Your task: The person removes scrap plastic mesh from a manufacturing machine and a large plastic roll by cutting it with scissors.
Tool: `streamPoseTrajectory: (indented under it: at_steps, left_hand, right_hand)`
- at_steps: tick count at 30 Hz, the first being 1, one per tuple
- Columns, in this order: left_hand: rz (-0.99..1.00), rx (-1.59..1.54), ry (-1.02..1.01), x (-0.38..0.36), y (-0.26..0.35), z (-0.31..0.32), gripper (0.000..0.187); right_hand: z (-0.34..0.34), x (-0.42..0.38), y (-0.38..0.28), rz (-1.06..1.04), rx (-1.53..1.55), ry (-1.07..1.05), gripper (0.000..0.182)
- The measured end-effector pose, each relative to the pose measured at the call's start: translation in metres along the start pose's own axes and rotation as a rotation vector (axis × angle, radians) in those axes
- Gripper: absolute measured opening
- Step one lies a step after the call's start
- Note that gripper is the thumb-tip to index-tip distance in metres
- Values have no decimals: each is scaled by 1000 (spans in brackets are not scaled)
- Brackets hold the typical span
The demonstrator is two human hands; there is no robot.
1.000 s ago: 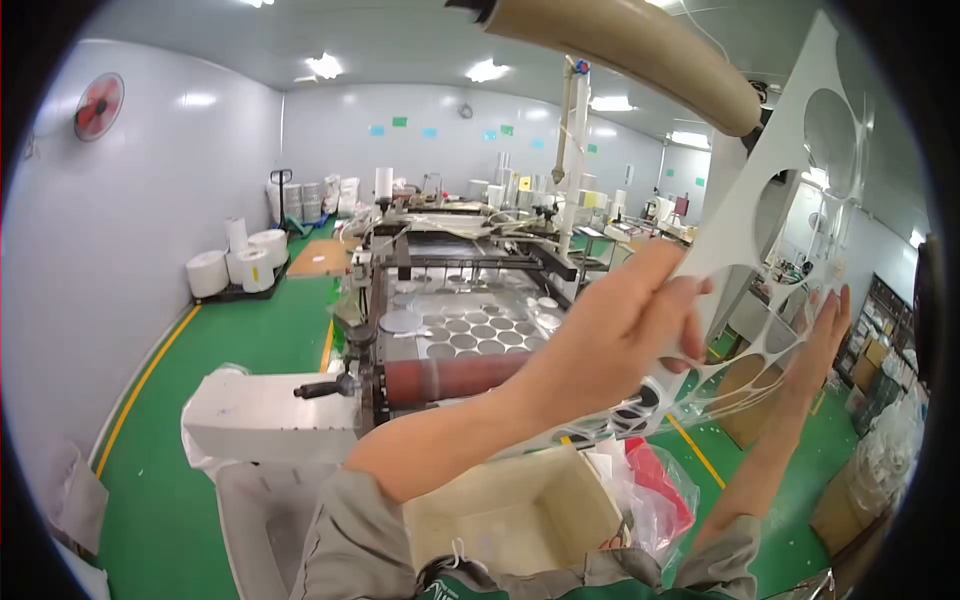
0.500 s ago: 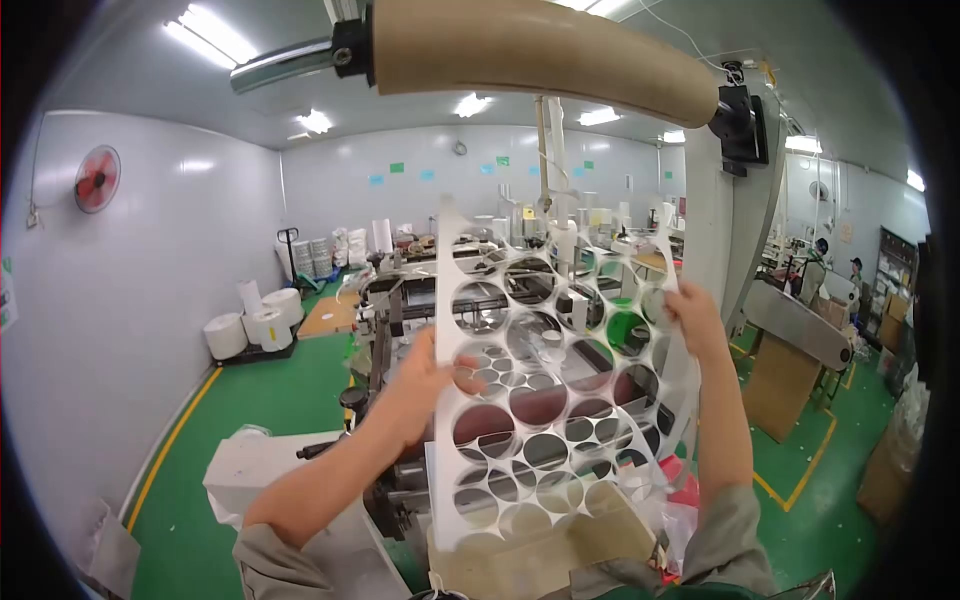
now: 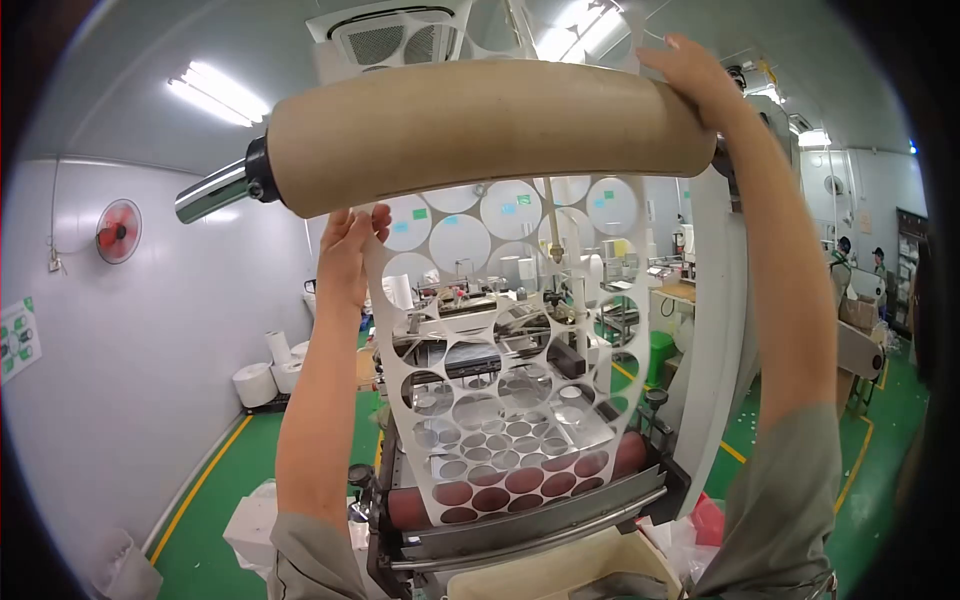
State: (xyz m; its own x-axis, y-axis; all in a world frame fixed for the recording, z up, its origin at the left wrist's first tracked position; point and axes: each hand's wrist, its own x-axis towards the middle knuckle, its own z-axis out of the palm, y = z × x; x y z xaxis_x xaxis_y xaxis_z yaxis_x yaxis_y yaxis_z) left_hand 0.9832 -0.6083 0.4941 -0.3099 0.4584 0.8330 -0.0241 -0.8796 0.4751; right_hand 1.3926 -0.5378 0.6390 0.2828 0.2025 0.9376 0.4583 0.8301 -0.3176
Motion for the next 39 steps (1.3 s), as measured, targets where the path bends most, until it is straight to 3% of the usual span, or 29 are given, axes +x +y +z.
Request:
streamPoseTrajectory:
  at_steps: [1,2,4,5,10,14,16,22,26,28,29,31,33,35,36,39]
  left_hand:
    - [-1,6,1,-1,-1,-1,26]
    - [15,-9,11,-2,-3,-3,26]
    - [31,-26,27,-1,-4,-5,26]
    - [55,-20,16,-1,-3,-5,26]
    - [94,21,91,-13,16,8,22]
    - [189,87,-36,-22,37,15,21]
    - [173,144,28,-25,49,20,29]
    - [85,210,119,-28,64,24,27]
    - [66,315,158,-38,71,28,31]
    - [114,306,314,-50,73,29,30]
    - [94,338,280,-58,75,21,32]
    - [102,413,315,-76,73,9,34]
    - [88,520,336,-101,74,-9,40]
    - [55,574,402,-125,78,-28,39]
    - [48,601,428,-139,83,-40,39]
    - [-28,761,523,-190,92,-74,34]
  right_hand:
    - [-1,13,0,336,133,-250,43]
    - [1,22,6,340,137,-251,43]
    - [3,34,16,296,358,-639,43]
    - [3,38,20,286,396,-702,41]
    - [4,44,36,175,488,-475,31]
    - [1,40,47,108,566,-367,25]
    - [-2,33,48,87,592,-340,23]
    - [-9,-14,57,52,715,-247,28]
    - [-30,-35,61,-39,813,-325,29]
    - [-45,-29,66,-353,670,-543,32]
    - [-49,-34,68,-344,685,-563,32]
    - [-50,-42,67,-339,1051,-545,30]
    - [-52,-66,55,-365,816,-396,51]
    - [-44,-76,51,-404,920,-361,46]
    - [-41,-65,65,-501,615,-275,41]
    - [-34,-84,55,-662,589,-298,33]
